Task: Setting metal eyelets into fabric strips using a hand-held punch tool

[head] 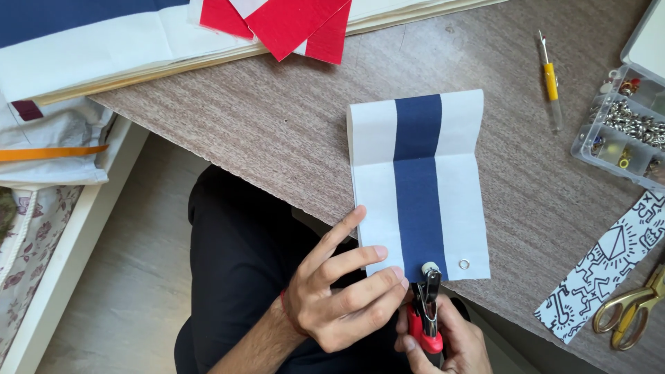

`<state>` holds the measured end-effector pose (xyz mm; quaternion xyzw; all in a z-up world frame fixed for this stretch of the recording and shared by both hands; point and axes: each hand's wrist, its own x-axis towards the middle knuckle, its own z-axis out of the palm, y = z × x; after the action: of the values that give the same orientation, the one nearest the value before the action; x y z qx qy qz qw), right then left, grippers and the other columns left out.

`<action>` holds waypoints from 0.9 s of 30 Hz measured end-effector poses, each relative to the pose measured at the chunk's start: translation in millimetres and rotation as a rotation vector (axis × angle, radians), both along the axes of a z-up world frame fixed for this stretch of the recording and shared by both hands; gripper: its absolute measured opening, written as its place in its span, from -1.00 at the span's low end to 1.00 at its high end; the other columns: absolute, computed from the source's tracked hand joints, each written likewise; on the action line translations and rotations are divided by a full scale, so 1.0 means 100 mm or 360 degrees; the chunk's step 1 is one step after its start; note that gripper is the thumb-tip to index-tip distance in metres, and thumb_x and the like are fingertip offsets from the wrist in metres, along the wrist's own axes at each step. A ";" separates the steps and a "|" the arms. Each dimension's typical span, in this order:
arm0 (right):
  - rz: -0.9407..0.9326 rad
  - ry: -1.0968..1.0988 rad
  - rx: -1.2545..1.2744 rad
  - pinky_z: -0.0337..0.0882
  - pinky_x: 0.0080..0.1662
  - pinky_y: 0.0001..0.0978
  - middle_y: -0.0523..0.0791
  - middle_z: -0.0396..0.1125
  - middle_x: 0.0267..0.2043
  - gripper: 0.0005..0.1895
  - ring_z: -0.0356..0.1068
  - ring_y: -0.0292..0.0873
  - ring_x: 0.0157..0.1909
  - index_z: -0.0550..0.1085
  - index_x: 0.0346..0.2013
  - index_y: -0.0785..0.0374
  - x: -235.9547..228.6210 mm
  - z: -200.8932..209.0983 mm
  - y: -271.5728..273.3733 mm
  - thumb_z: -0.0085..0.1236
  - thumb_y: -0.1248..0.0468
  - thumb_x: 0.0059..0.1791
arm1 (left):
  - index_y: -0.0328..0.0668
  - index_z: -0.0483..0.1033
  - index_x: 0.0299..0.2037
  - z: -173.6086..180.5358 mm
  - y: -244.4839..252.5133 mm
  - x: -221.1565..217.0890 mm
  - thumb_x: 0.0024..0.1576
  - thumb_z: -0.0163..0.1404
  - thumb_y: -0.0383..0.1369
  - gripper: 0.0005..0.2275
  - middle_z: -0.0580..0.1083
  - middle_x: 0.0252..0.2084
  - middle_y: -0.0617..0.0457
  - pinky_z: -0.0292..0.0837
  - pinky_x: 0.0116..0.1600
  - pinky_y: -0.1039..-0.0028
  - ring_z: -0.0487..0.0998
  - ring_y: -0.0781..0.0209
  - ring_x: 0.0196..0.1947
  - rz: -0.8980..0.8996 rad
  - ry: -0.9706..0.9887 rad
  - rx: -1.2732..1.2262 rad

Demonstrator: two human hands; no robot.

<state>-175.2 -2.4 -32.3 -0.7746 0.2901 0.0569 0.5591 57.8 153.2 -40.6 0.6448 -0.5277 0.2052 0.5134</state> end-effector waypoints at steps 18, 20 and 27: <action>-0.0004 0.0016 -0.0183 0.69 -0.31 -0.65 -0.31 0.71 -0.39 -0.59 0.73 -0.42 -0.54 0.69 0.14 0.08 -0.03 -0.09 0.00 0.44 0.23 -0.02 | -0.12 0.75 -0.19 -0.08 -0.02 -0.05 0.44 0.20 -0.45 -0.87 0.55 0.05 0.10 0.91 0.18 -0.35 0.51 0.15 0.13 0.0102 -0.0105 -0.0053; -0.0026 0.0014 -0.0159 0.70 -0.31 -0.64 -0.30 0.72 -0.39 -0.57 0.73 -0.41 -0.54 0.69 0.16 0.09 -0.05 -0.12 0.01 0.44 0.24 -0.02 | -0.09 0.76 -0.18 -0.09 -0.02 -0.06 0.44 0.18 -0.43 -0.86 0.56 0.05 0.13 0.88 0.19 -0.33 0.50 0.16 0.14 0.0120 -0.0116 -0.0044; -0.0021 -0.0043 -0.0110 0.65 -0.26 -0.64 -0.30 0.71 -0.38 -0.60 0.67 -0.43 -0.52 0.70 0.15 0.10 -0.01 -0.11 0.03 0.44 0.23 0.00 | 0.04 0.80 -0.20 -0.12 -0.03 -0.10 0.43 0.18 -0.40 -0.84 0.59 -0.03 0.27 0.74 0.24 -0.21 0.50 0.25 0.11 0.0252 -0.0150 0.0009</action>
<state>-176.2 0.7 -43.0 -0.7922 0.2895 0.0327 0.5363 47.6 150.0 -52.3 0.6756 -0.4993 0.2738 0.4682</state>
